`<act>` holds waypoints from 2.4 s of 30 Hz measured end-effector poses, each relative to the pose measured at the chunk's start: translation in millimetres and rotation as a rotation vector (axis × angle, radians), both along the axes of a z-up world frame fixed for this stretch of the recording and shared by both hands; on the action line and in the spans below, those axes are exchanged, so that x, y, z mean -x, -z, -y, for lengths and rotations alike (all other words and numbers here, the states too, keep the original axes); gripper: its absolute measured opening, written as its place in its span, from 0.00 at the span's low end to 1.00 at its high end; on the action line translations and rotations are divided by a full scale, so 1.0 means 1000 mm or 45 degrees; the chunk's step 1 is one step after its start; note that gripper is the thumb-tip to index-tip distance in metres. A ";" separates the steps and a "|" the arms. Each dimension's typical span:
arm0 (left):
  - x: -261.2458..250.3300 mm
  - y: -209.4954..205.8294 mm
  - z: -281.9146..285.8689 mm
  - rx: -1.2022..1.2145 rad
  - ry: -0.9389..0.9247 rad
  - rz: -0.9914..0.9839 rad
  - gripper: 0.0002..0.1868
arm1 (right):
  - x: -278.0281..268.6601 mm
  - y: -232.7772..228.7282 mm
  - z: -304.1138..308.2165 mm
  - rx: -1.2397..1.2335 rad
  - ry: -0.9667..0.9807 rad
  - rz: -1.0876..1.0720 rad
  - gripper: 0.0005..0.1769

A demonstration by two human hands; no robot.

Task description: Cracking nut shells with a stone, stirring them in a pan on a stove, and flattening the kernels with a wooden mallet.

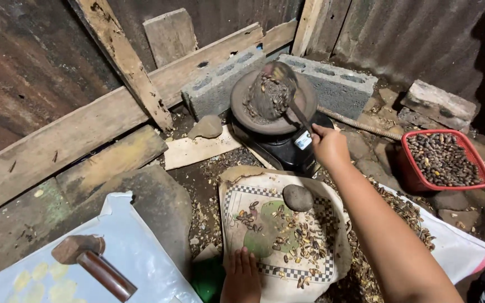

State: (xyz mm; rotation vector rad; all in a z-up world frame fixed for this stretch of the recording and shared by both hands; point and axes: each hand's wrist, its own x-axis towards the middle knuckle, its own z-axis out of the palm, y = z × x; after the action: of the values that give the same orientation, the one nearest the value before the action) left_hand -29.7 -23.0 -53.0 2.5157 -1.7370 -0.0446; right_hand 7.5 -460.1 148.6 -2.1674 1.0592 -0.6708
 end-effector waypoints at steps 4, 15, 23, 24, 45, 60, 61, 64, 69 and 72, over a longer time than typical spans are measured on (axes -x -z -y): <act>0.003 -0.007 -0.001 -0.075 0.008 -0.020 0.30 | 0.020 -0.051 -0.030 0.677 -0.132 -0.179 0.24; -0.003 -0.012 -0.004 -0.002 0.065 0.048 0.26 | 0.009 0.009 0.021 0.486 -0.187 0.109 0.19; -0.011 -0.140 0.013 -0.170 0.049 -0.062 0.41 | 0.014 0.003 0.002 0.431 -0.117 -0.216 0.18; -0.018 -0.171 0.020 -0.301 0.038 -0.234 0.52 | 0.012 0.004 -0.001 0.367 -0.101 -0.232 0.16; -0.122 -0.112 0.090 0.637 0.176 -0.844 0.12 | 0.079 -0.042 -0.163 0.475 -0.647 -0.276 0.31; -0.069 -0.176 0.093 0.829 -0.143 -0.550 0.17 | 0.109 -0.020 -0.200 0.169 -0.556 -0.565 0.28; -0.072 -0.170 0.094 0.838 -0.144 -0.543 0.17 | 0.104 -0.024 -0.205 0.179 -0.558 -0.560 0.28; -0.080 -0.157 0.098 0.781 -0.290 -0.520 0.18 | 0.090 -0.038 -0.213 0.286 -0.703 -0.539 0.27; -0.081 -0.148 0.091 0.788 -0.236 -0.631 0.14 | 0.090 -0.025 -0.193 -0.106 -0.488 -0.672 0.28; -0.083 -0.154 0.093 0.805 -0.271 -0.648 0.13 | 0.084 -0.020 -0.187 -0.206 -0.437 -0.709 0.28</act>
State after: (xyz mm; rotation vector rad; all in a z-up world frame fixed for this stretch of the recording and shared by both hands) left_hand 53.2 -116.1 101.2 1.9761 -1.0659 -0.0946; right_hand -76.8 -273.0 168.6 -2.3637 0.9227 0.1838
